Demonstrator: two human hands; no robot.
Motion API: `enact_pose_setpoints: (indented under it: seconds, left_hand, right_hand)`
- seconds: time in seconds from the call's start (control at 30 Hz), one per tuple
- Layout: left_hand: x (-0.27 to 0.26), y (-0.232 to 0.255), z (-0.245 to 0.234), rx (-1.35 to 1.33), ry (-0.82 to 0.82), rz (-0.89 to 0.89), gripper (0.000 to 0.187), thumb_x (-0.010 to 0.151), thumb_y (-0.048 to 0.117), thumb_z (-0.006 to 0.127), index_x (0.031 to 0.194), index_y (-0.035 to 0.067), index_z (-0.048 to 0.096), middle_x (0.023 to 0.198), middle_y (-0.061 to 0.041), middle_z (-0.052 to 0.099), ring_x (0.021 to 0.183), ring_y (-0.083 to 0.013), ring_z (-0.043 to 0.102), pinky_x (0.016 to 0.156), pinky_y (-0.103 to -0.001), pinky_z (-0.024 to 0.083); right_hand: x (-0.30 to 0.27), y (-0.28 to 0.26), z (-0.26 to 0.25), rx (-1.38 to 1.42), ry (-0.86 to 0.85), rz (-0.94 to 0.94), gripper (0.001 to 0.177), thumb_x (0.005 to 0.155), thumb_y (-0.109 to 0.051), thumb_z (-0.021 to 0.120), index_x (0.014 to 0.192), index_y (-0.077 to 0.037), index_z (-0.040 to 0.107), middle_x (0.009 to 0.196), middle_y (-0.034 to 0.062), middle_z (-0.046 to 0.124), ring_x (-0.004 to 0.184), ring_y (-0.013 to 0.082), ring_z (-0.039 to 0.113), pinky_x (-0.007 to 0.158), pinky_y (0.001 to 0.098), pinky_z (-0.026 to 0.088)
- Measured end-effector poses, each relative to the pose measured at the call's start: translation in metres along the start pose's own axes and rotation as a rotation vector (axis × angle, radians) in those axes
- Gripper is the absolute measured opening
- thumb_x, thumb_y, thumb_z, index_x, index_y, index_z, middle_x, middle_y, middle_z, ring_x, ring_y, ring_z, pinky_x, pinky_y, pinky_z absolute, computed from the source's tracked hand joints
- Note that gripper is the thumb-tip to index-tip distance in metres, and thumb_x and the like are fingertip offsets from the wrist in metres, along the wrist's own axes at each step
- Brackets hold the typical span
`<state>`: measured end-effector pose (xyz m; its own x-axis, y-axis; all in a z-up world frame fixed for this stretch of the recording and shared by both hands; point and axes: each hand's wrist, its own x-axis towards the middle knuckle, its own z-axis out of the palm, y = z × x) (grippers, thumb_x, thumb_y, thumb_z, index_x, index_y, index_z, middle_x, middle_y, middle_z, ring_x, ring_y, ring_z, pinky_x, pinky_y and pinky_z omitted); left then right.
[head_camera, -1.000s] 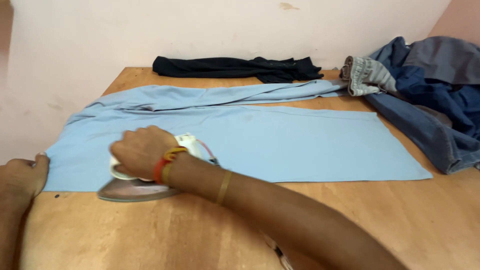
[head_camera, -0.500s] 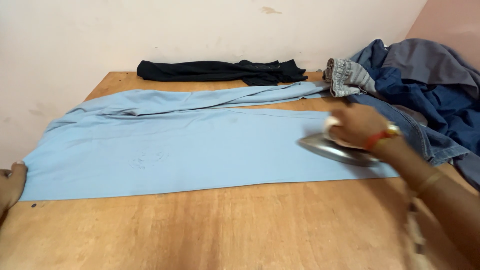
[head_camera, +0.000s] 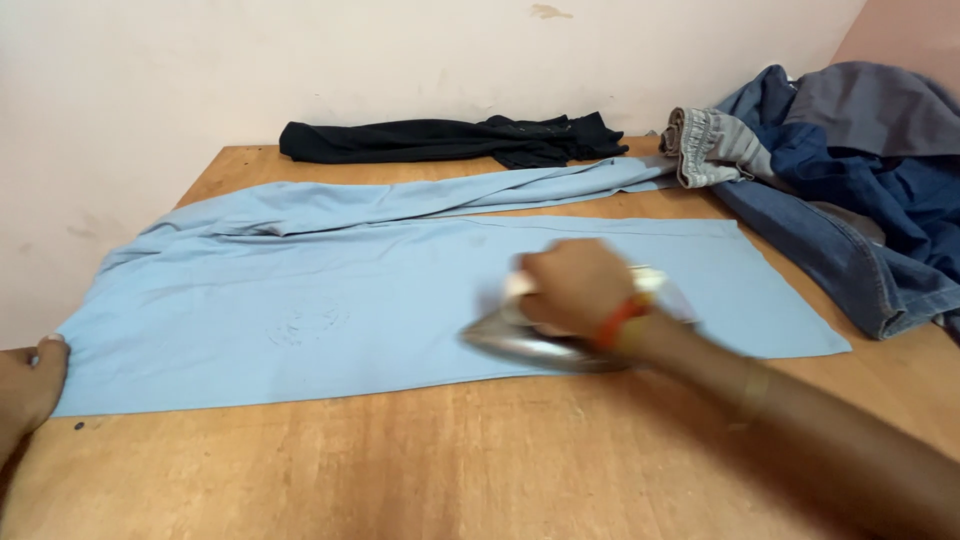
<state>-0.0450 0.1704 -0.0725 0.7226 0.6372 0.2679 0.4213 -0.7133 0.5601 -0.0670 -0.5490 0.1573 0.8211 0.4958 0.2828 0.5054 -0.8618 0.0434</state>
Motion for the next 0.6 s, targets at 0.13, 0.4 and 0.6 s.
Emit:
enact_pose_setpoints:
  seconds: [0.13, 0.4, 0.6]
  left_hand:
    - [0.003, -0.002, -0.006, 0.078, 0.027, 0.101, 0.063, 0.117, 0.042, 0.051, 0.115, -0.016, 0.076, 0.078, -0.036, 0.075, 0.071, -0.0403, 0.075, 0.078, -0.048, 0.060]
    - [-0.010, 0.007, -0.009, -0.084, -0.006, -0.113, 0.062, 0.114, 0.045, 0.047, 0.116, -0.014, 0.068, 0.083, -0.037, 0.072, 0.068, -0.0450, 0.073, 0.064, -0.053, 0.059]
    - [-0.008, 0.004, 0.007, -0.376, -0.086, -0.212, 0.062, 0.116, 0.046, 0.044, 0.117, -0.012, 0.067, 0.087, -0.037, 0.071, 0.068, -0.0450, 0.071, 0.064, -0.054, 0.057]
  right_hand:
    - [0.051, -0.110, 0.022, 0.141, 0.083, -0.177, 0.024, 0.081, -0.033, 0.068, 0.085, -0.010, 0.074, 0.082, 0.0178, 0.073, 0.075, 0.0375, 0.072, 0.067, 0.0501, 0.057]
    - [0.114, -0.237, 0.045, 0.194, 0.215, -0.377, 0.018, 0.085, -0.030, 0.065, 0.087, -0.016, 0.075, 0.094, 0.0098, 0.076, 0.085, 0.0274, 0.077, 0.070, 0.0426, 0.061]
    - [0.062, -0.155, 0.025, 0.165, -0.028, -0.385, 0.032, 0.087, -0.042, 0.066, 0.092, -0.012, 0.073, 0.087, 0.0147, 0.075, 0.083, 0.0352, 0.074, 0.071, 0.0492, 0.058]
